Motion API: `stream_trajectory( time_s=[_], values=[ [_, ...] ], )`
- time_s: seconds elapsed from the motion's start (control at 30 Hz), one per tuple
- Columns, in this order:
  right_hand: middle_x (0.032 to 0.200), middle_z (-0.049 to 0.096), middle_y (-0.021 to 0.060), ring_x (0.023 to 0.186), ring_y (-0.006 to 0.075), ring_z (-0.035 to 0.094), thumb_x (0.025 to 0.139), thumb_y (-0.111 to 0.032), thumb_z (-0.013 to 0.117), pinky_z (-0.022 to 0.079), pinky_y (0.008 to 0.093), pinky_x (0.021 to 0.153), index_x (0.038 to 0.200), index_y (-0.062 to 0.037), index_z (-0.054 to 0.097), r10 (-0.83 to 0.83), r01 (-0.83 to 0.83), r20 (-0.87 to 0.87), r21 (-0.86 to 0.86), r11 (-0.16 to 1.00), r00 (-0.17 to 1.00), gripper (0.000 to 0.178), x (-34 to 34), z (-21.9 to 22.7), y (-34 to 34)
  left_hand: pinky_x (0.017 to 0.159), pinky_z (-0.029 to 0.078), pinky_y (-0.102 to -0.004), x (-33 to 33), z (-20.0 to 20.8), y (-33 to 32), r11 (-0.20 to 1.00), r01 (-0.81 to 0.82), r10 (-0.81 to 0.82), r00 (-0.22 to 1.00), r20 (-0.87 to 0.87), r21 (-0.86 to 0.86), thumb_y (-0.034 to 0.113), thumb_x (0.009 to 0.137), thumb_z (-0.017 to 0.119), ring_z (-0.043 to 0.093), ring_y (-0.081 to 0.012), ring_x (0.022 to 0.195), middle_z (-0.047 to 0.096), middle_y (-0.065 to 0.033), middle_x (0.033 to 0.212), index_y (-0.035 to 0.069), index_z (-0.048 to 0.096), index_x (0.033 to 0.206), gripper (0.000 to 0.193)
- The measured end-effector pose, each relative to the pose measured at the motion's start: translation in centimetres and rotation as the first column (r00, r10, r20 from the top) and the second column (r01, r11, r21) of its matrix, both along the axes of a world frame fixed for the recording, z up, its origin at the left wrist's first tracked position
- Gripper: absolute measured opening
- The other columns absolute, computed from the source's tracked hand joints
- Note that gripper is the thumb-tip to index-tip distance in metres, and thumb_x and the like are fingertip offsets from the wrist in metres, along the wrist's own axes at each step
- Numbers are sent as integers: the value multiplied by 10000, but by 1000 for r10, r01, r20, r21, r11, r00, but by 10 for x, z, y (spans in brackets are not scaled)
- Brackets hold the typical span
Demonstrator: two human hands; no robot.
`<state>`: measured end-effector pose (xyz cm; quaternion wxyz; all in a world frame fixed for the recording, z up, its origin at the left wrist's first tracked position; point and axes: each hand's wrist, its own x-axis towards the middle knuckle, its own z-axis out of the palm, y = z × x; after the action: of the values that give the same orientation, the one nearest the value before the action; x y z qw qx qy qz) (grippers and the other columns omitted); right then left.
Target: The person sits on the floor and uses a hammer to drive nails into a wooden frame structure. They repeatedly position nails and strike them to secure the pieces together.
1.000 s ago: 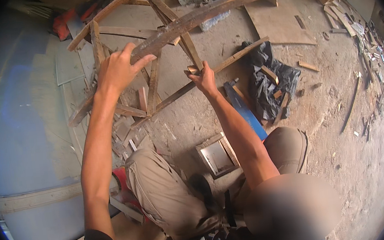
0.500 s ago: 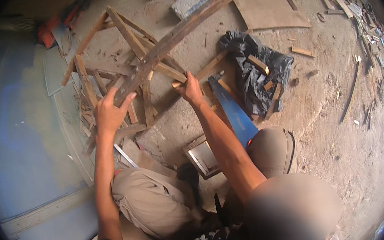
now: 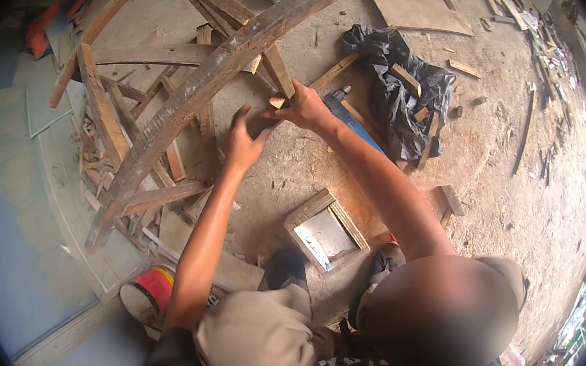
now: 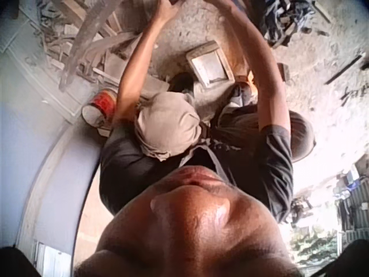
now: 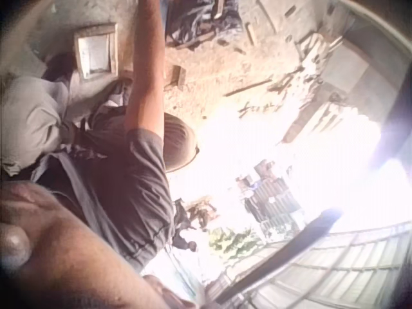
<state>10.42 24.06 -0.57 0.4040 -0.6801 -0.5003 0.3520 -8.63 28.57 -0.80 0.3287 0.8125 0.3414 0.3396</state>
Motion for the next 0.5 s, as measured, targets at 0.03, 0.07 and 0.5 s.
stream_trajectory(
  time_s=[0.03,0.07,0.5],
  values=[
    [1052,702,170,1025,275,676,679,-359,883,522,377,878,1218,-15,540,9,-9,10,-6,1000,1000,726,5,-2,-3,904,489,-446,19,-18,10,996,75,-79,994,75,53,82,843,672,597,-416,1091,630,-228,1145,-21,575,1164,351],
    [1058,700,156,1046,278,668,679,-369,882,515,371,894,1233,-35,542,35,-37,-28,-69,997,999,730,9,-1,-4,887,494,-449,32,-27,13,993,118,-117,990,74,-14,75,847,666,605,-417,1069,637,-226,1124,-9,581,1162,337],
    [1096,591,188,1034,357,617,785,-317,759,526,452,867,1185,-19,531,701,-412,498,-574,708,510,548,63,119,-184,709,500,-519,11,5,16,972,227,-225,974,-31,54,324,969,532,613,-484,859,637,-294,929,-26,549,1078,367]
  ],
)
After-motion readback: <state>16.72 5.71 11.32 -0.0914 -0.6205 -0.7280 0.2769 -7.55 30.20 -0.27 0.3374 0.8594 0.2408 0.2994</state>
